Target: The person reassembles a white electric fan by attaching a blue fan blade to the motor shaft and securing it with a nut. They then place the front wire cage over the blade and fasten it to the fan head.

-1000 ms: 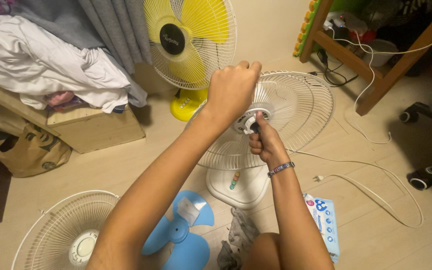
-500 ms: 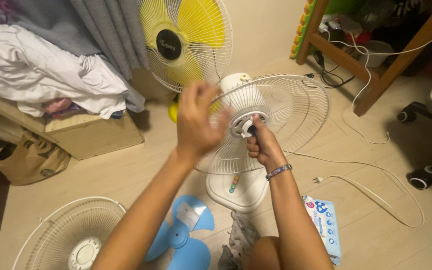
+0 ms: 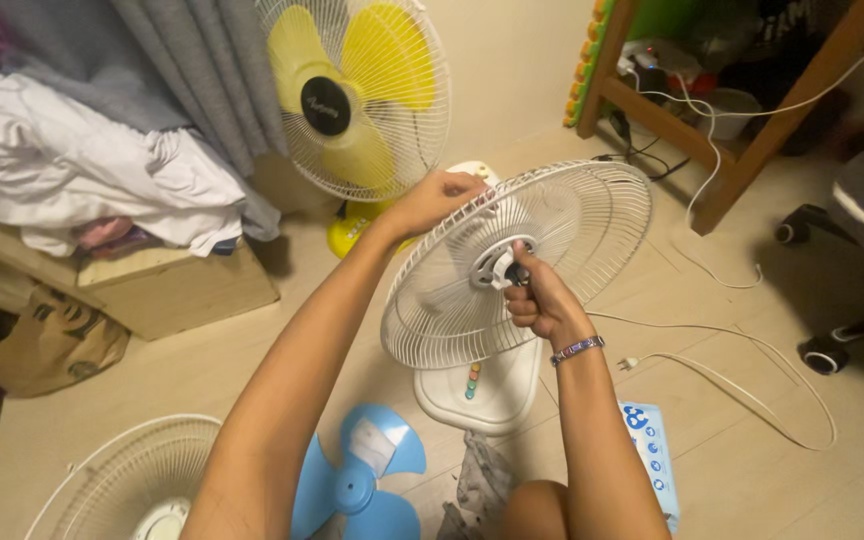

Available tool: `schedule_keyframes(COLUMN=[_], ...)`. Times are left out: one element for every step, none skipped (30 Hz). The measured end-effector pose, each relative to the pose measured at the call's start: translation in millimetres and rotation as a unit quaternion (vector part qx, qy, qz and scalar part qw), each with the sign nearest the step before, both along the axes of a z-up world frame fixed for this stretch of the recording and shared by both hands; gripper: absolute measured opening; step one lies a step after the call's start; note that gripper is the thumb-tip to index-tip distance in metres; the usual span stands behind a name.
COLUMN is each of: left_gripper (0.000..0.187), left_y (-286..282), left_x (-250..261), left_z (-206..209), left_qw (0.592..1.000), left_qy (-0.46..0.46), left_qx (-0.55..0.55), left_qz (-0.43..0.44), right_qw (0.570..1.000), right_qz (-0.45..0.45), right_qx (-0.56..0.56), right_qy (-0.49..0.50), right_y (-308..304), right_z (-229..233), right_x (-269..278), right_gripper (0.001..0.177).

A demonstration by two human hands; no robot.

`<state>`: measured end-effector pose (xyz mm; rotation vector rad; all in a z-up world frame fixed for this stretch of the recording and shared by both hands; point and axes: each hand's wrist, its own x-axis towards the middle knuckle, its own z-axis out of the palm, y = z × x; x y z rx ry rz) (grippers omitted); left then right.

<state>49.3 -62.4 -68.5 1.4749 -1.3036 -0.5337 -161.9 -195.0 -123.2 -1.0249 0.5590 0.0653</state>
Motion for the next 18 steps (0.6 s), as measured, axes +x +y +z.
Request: schedule_keyframes(left_gripper=[0.036, 0.036, 0.036, 0.036, 0.039, 0.042, 0.047, 0.046, 0.044, 0.043, 0.039, 0.035, 0.032, 0.031, 0.031, 0.032, 0.031, 0.029], left_y=[0, 1, 3, 4, 4, 3, 2, -1, -5, -10, -15, -21, -23, -24, -23, -21, -22, -22], left_x=[-3, -2, -1, -1, 1, 3, 5, 8, 11, 13, 16, 19, 22, 25, 28, 31, 35, 37], left_z=[5, 15, 23, 31, 38, 44, 47, 50, 50, 47, 44, 41, 35, 29, 22, 14, 8, 1], left_qw=[1.0, 0.997, 0.99, 0.979, 0.967, 0.953, 0.936, 0.964, 0.981, 0.987, 0.987, 0.986, 0.985, 0.987, 0.989, 0.99, 0.992, 0.994], left_qy=[-0.018, -0.081, -0.139, -0.197, -0.236, -0.275, -0.313, -0.224, -0.131, -0.036, -0.055, -0.073, -0.091, -0.091, -0.092, -0.092, -0.087, -0.081], left_qx=[-0.009, 0.002, 0.014, 0.026, 0.052, 0.079, 0.106, 0.123, 0.139, 0.153, 0.15, 0.146, 0.144, 0.129, 0.115, 0.1, 0.088, 0.076], left_qz=[-0.002, 0.016, 0.036, 0.055, 0.079, 0.102, 0.126, 0.073, 0.018, -0.038, -0.036, -0.035, -0.032, -0.031, -0.029, -0.027, -0.01, 0.007], right_qw=[1.0, 1.0, 1.0, 1.0, 1.0, 1.0, 1.0, 1.0, 1.0, 1.0, 1.0, 1.0, 1.0, 1.0, 1.0, 1.0, 1.0, 1.0], right_qz=[0.001, 0.002, 0.004, 0.003, 0.003, 0.003, 0.005, 0.007, 0.008, 0.006, 0.004, 0.002, 0.006, 0.01, 0.015, 0.02, 0.022, 0.025], right_qx=[0.001, 0.003, 0.004, 0.003, 0.0, -0.002, -0.005, -0.007, -0.01, 0.0, 0.007, 0.014, 0.013, 0.011, 0.01, 0.012, 0.011, 0.011], right_qy=[0.001, 0.001, 0.006, 0.011, 0.015, 0.018, 0.013, 0.008, 0.004, 0.006, 0.006, 0.006, -0.001, -0.007, -0.014, -0.007, -0.004, -0.001], right_y=[-1, -1, 0, 1, 2, 2, 3, 3, 3, 4, 3, 1, 0, -1, -1, -1, -3, -5], right_z=[1, 3, 2, 2, 3, 4, 4, 5, 4, 3, 3, 3, 2, 1, -2, -5, -6, -9], right_x=[-1, -1, -3, -4, -3, -2, -1, -1, -2, -3, -2, -2, -2, -2, -1, -1, 1, 2], right_gripper=[0.047, 0.047, 0.047, 0.047, 0.047, 0.047, 0.047, 0.047, 0.047, 0.047, 0.047, 0.047, 0.048, 0.049, 0.05, 0.049, 0.048, 0.048])
